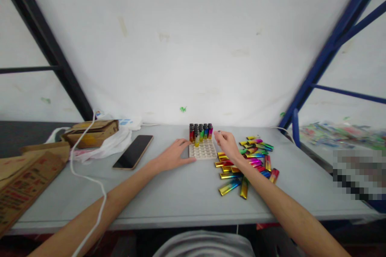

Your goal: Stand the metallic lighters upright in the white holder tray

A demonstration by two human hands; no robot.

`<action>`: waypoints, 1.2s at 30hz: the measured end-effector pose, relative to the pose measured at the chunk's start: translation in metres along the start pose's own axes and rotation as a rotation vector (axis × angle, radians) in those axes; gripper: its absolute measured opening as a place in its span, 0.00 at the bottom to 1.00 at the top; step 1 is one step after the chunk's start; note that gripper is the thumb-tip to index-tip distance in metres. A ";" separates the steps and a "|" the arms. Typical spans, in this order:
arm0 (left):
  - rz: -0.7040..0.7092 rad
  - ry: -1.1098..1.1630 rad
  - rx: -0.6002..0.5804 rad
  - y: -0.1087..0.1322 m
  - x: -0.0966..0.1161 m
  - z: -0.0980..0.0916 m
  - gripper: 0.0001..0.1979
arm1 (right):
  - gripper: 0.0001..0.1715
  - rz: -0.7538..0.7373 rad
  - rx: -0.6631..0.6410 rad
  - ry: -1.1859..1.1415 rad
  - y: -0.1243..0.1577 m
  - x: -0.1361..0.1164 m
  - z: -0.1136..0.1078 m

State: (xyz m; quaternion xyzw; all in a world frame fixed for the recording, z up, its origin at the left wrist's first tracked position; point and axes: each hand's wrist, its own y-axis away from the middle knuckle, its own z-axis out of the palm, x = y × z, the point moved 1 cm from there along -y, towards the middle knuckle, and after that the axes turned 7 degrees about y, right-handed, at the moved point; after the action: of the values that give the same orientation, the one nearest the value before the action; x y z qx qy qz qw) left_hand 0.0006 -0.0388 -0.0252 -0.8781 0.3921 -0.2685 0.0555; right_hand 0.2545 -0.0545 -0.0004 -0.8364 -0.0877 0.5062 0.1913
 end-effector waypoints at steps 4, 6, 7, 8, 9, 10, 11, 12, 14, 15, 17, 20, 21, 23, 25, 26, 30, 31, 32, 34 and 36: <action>0.001 -0.013 -0.004 -0.001 0.001 0.000 0.33 | 0.24 0.004 0.062 0.063 0.004 -0.004 0.004; 0.001 -0.015 -0.003 -0.001 0.002 0.000 0.33 | 0.23 -0.001 0.073 0.073 0.004 -0.006 0.005; 0.001 -0.015 -0.003 -0.001 0.002 0.000 0.33 | 0.23 -0.003 0.075 0.078 0.004 -0.006 0.005; 0.003 -0.014 -0.001 -0.001 0.002 0.000 0.33 | 0.23 -0.004 0.075 0.087 0.004 -0.006 0.005; 0.005 -0.014 0.002 -0.001 0.002 0.000 0.33 | 0.24 -0.005 0.073 0.099 0.004 -0.006 0.005; 0.008 -0.014 0.004 -0.001 0.001 0.000 0.33 | 0.24 -0.009 0.068 0.114 0.004 -0.005 0.006; 0.009 -0.013 0.004 -0.001 0.001 0.000 0.33 | 0.25 -0.015 0.060 0.131 0.004 -0.004 0.006; 0.009 -0.012 0.003 0.000 0.001 0.000 0.33 | 0.25 -0.025 0.048 0.147 0.004 -0.004 0.006; 0.006 -0.010 -0.001 0.000 0.001 0.000 0.33 | 0.25 -0.051 0.007 0.161 0.005 -0.004 0.007; 0.005 -0.009 -0.002 0.000 0.001 0.001 0.33 | 0.25 -0.062 -0.029 0.155 0.006 -0.005 0.007; 0.010 -0.011 0.004 0.000 0.001 0.001 0.33 | 0.24 -0.092 -0.136 0.145 0.008 -0.008 0.007; 0.021 -0.013 0.017 0.000 0.002 0.002 0.32 | 0.24 -0.247 -0.238 0.251 0.010 -0.014 0.009; 0.019 -0.015 0.019 0.000 0.002 0.002 0.32 | 0.25 -0.318 -0.249 0.318 0.010 -0.015 0.009; 0.010 -0.016 0.022 0.000 0.003 0.002 0.32 | 0.24 -0.411 -0.275 0.436 0.011 -0.017 0.010; 0.009 -0.016 0.022 0.000 0.004 0.002 0.33 | 0.24 -0.415 -0.312 0.489 0.010 -0.017 0.011; 0.012 -0.017 0.018 0.001 0.004 0.002 0.32 | 0.24 -0.401 -0.312 0.496 0.010 -0.017 0.011; 0.018 -0.024 0.001 0.001 0.004 0.001 0.32 | 0.23 -0.379 -0.229 0.492 0.006 -0.013 0.012; 0.018 -0.024 0.002 0.001 0.003 0.001 0.32 | 0.22 -0.389 -0.228 0.494 0.005 -0.011 0.014; 0.018 -0.023 0.003 0.001 0.003 0.001 0.32 | 0.22 -0.404 -0.241 0.498 0.004 -0.008 0.016; 0.015 -0.021 0.000 0.001 0.003 0.001 0.32 | 0.21 -0.440 -0.290 0.511 0.002 -0.003 0.022; 0.009 -0.018 -0.006 0.001 0.003 0.001 0.32 | 0.20 -0.477 -0.336 0.524 0.000 0.002 0.027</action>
State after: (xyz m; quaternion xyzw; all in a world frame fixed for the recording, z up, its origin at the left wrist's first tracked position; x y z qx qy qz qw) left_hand 0.0024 -0.0418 -0.0252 -0.8789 0.3965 -0.2590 0.0574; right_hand 0.2315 -0.0472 -0.0133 -0.9130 -0.3096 0.1956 0.1797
